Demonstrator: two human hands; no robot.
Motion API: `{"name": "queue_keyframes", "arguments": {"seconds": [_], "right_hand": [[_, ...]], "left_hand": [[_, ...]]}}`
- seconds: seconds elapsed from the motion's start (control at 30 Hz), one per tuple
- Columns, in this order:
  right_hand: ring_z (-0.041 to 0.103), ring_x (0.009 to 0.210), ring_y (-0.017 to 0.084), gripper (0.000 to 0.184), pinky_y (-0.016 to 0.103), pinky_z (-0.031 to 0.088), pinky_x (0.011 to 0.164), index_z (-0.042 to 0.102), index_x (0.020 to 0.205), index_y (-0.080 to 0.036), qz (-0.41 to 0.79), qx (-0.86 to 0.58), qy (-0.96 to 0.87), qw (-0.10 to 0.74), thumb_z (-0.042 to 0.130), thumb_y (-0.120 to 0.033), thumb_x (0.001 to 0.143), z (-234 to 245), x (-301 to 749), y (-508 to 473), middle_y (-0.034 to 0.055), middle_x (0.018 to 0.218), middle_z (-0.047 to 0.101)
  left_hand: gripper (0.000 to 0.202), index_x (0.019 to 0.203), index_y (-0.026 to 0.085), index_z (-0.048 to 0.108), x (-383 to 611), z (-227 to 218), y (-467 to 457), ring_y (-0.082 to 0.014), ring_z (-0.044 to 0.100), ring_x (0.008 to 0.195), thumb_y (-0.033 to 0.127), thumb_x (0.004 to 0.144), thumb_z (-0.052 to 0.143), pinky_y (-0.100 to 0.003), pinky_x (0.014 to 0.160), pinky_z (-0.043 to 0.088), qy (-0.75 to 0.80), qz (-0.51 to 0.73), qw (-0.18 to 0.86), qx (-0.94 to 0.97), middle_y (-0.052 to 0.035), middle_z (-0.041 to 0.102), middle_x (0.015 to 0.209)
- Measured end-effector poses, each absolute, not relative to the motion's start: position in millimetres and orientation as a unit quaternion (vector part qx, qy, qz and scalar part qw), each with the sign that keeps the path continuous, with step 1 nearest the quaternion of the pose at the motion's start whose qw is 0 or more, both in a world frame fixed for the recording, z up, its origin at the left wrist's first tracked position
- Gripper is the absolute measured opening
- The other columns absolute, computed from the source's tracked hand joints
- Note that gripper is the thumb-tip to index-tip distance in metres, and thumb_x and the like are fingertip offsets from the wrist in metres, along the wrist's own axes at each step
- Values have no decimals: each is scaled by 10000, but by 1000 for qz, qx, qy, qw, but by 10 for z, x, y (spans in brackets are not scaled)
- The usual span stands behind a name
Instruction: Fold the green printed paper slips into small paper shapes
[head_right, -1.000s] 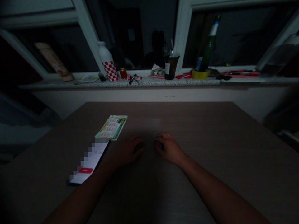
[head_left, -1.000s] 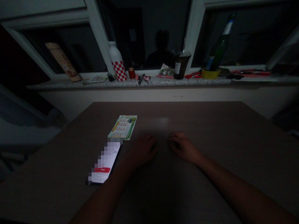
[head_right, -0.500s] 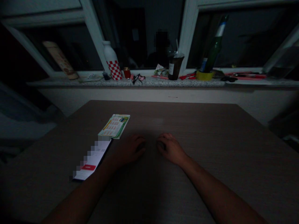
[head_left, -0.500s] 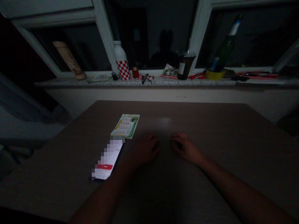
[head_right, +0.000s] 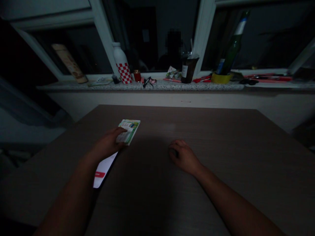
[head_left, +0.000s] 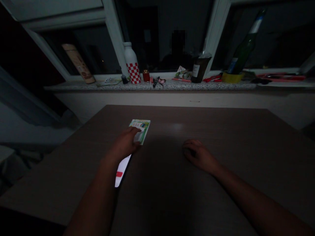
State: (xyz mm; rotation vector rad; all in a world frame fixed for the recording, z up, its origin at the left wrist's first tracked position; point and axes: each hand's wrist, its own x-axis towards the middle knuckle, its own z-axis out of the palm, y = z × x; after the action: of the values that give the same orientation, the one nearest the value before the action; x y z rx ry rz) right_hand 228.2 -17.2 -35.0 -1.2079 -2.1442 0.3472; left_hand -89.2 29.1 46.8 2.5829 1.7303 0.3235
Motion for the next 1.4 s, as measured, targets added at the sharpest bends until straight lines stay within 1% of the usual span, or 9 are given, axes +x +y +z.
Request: {"name": "queue_keyframes", "arguments": {"seconds": [0.2, 0.43, 0.57, 0.7, 0.77, 0.87, 0.97, 1.23, 1.4], "right_hand": [[582, 915, 229, 181, 402, 461, 830, 638, 942, -212, 133, -456, -820, 319, 545, -123, 814, -336, 2289, -169, 73, 944, 644], [581, 927, 232, 177, 405, 462, 837, 636, 950, -205, 135, -455, -821, 318, 544, -128, 820, -329, 2285, -174, 79, 960, 642], [583, 929, 229, 179, 400, 464, 842, 640, 954, -199, 136, -455, -822, 315, 554, -127, 815, -334, 2289, -171, 79, 963, 643], [585, 935, 234, 183, 407, 463, 847, 643, 963, -195, 134, -457, -821, 316, 563, -135, 810, -346, 2296, -167, 84, 966, 646], [588, 928, 233, 179, 408, 463, 844, 645, 956, -202, 134, -458, -820, 316, 558, -136, 814, -345, 2297, -169, 81, 955, 649], [590, 921, 232, 175, 410, 464, 838, 643, 945, -213, 134, -457, -820, 318, 550, -138, 817, -334, 2294, -174, 76, 950, 650], [589, 928, 232, 184, 410, 462, 841, 640, 955, -212, 135, -456, -819, 321, 548, -134, 815, -328, 2292, -178, 77, 958, 650], [595, 935, 236, 205, 411, 467, 842, 649, 978, -222, 136, -455, -818, 326, 553, -144, 814, -344, 2301, -170, 78, 974, 653], [591, 934, 234, 183, 410, 463, 843, 648, 957, -214, 134, -452, -818, 328, 550, -144, 818, -353, 2300, -166, 79, 974, 655]], "left_hand": [[522, 1257, 153, 539, -1058, 377, 358, -265, 560, 1167, 153, 736, 538, -351, 978, 451, 582, 71, 54, 808, -131, 575, 1290], [517, 1282, 148, 525, -1016, 280, 402, -273, 538, 1193, 205, 768, 527, -354, 992, 435, 585, 51, 53, 807, -143, 550, 1314], [482, 1246, 138, 553, -1014, 253, 411, -272, 555, 1161, 258, 780, 543, -359, 987, 432, 575, 43, 58, 815, -147, 571, 1284], [430, 1217, 130, 566, -1016, 252, 411, -261, 563, 1135, 289, 823, 496, -360, 976, 430, 568, 44, 58, 820, -145, 582, 1264], [387, 1168, 127, 591, -1007, 266, 411, -261, 573, 1109, 294, 843, 465, -362, 955, 438, 569, 45, 56, 819, -150, 602, 1225], [292, 961, 151, 656, -983, 296, 415, -232, 626, 960, 277, 872, 408, -329, 865, 469, 563, 41, 58, 823, -125, 668, 1044], [312, 819, 164, 647, -968, 312, 422, -209, 637, 818, 252, 893, 357, -305, 762, 479, 568, 37, 55, 820, -110, 679, 918], [304, 941, 155, 637, -969, 319, 404, -226, 646, 834, 294, 897, 370, -299, 724, 472, 623, 60, 19, 780, -128, 687, 976], [294, 988, 176, 640, -942, 378, 379, -252, 629, 959, 283, 882, 387, -329, 819, 469, 634, 96, -8, 768, -117, 663, 1098]]}}
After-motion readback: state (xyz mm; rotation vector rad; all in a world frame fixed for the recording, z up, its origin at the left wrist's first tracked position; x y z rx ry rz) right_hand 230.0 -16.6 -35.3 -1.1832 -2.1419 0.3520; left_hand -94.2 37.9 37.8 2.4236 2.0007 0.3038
